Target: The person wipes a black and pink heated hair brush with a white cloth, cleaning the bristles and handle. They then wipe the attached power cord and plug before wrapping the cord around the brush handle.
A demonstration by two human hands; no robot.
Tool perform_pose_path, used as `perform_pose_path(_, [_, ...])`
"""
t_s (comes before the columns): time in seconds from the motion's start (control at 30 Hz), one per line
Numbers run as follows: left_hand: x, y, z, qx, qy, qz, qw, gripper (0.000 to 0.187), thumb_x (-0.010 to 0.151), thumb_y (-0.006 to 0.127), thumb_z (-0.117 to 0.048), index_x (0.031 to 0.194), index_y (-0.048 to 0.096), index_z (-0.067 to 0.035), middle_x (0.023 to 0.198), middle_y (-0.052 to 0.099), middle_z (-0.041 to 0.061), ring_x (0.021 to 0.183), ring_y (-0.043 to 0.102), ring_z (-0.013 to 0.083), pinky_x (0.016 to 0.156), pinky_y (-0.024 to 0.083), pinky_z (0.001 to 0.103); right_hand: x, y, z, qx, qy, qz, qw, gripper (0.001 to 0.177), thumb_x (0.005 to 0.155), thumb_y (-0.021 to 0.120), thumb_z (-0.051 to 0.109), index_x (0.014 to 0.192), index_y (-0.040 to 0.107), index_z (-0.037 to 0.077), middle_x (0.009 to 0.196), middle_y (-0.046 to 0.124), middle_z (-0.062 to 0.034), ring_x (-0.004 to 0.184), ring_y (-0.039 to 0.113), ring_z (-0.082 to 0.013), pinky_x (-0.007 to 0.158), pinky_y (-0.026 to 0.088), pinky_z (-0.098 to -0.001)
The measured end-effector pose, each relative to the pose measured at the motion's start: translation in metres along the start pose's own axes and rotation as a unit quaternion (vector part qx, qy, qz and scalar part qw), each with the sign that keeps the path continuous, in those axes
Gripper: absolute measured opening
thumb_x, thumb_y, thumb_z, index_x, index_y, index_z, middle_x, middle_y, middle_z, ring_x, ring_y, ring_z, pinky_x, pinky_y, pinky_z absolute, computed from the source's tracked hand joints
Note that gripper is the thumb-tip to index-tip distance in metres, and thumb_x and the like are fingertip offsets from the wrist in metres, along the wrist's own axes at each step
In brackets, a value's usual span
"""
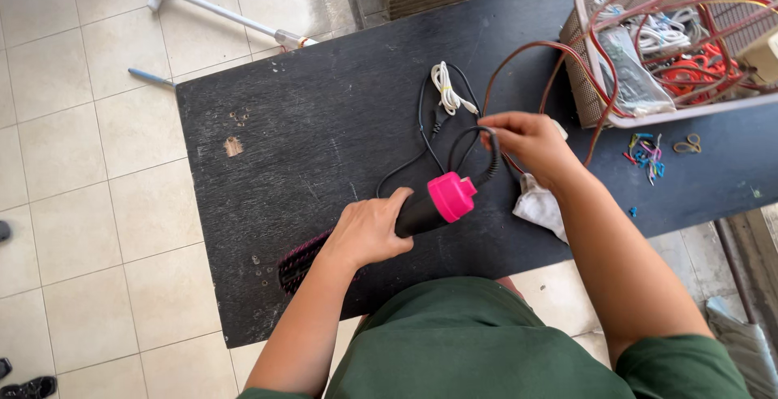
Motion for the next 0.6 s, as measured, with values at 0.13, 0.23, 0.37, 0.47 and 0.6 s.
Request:
perform_pose_path(0.13, [-0.006, -0.004, 0.017, -0.011, -0.036, -0.013, 0.999, 0.067, 0.067, 0.079, -0.025, 0.128, 0.054, -0.01, 0.086, 0.073, 0.016, 0.086, 0.071, 0.0366, 0.075, 0.054, 0.049, 0.049, 0.012, 0.02, -0.217, -0.023, -0.031, 0.975, 0.032, 0.095, 0.07, 0.018, 0.122, 0.074, 0.001, 0.102, 0.077, -0.0105, 0.093, 0.072, -0.0148, 0.083, 0.056, -0.0292])
perform_pose_path(0.23, [-0.008, -0.01, 0.02, -0.022, -0.04, -0.036, 0.998, 0.062, 0.068, 0.08, -0.025, 0.123, 0.055, -0.009, 0.087, 0.073, 0.015, 0.085, 0.071, 0.0367, 0.072, 0.054, 0.049, 0.083, 0.029, 0.031, -0.338, -0.101, -0.071, 0.933, 0.036, 0.09, 0.075, 0.021, 0.121, 0.073, 0.003, 0.105, 0.076, -0.0155, 0.097, 0.074, -0.0253, 0.086, 0.056, -0.0366])
perform_pose_path(0.37, [-0.009, -0.014, 0.03, -0.03, -0.071, -0.03, 0.997, 0.058, 0.072, 0.082, -0.031, 0.119, 0.054, -0.009, 0.085, 0.074, 0.014, 0.084, 0.072, 0.0359, 0.072, 0.055, 0.049, 0.11, 0.044, 0.034, -0.466, -0.157, -0.116, 0.863, 0.047, 0.082, 0.083, 0.026, 0.118, 0.067, 0.001, 0.107, 0.073, -0.0207, 0.097, 0.07, -0.04, 0.084, 0.054, -0.0483])
perform_pose_path(0.47, [-0.009, -0.018, 0.035, -0.038, -0.077, -0.024, 0.996, 0.061, 0.074, 0.084, -0.037, 0.118, 0.054, -0.008, 0.086, 0.074, 0.015, 0.083, 0.072, 0.0363, 0.073, 0.056, 0.048, 0.122, 0.043, 0.028, -0.45, -0.091, -0.113, 0.881, 0.055, 0.076, 0.083, 0.026, 0.122, 0.062, 0.005, 0.104, 0.074, -0.0169, 0.096, 0.071, -0.0378, 0.084, 0.055, -0.0479])
perform_pose_path(0.6, [-0.008, -0.021, 0.044, -0.063, -0.088, -0.008, 0.994, 0.063, 0.074, 0.084, -0.039, 0.118, 0.053, -0.008, 0.087, 0.074, 0.016, 0.084, 0.072, 0.0365, 0.073, 0.056, 0.048, 0.121, 0.039, 0.048, -0.417, -0.048, -0.116, 0.9, 0.06, 0.074, 0.085, 0.022, 0.128, 0.062, 0.009, 0.104, 0.076, -0.0142, 0.092, 0.072, -0.0334, 0.082, 0.056, -0.0448])
Point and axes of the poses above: each hand's wrist, its own x-axis towards the middle knuckle, its own y-axis out of the palm, z = x × y, the point moved 10 cm from there along x, towards the middle knuckle
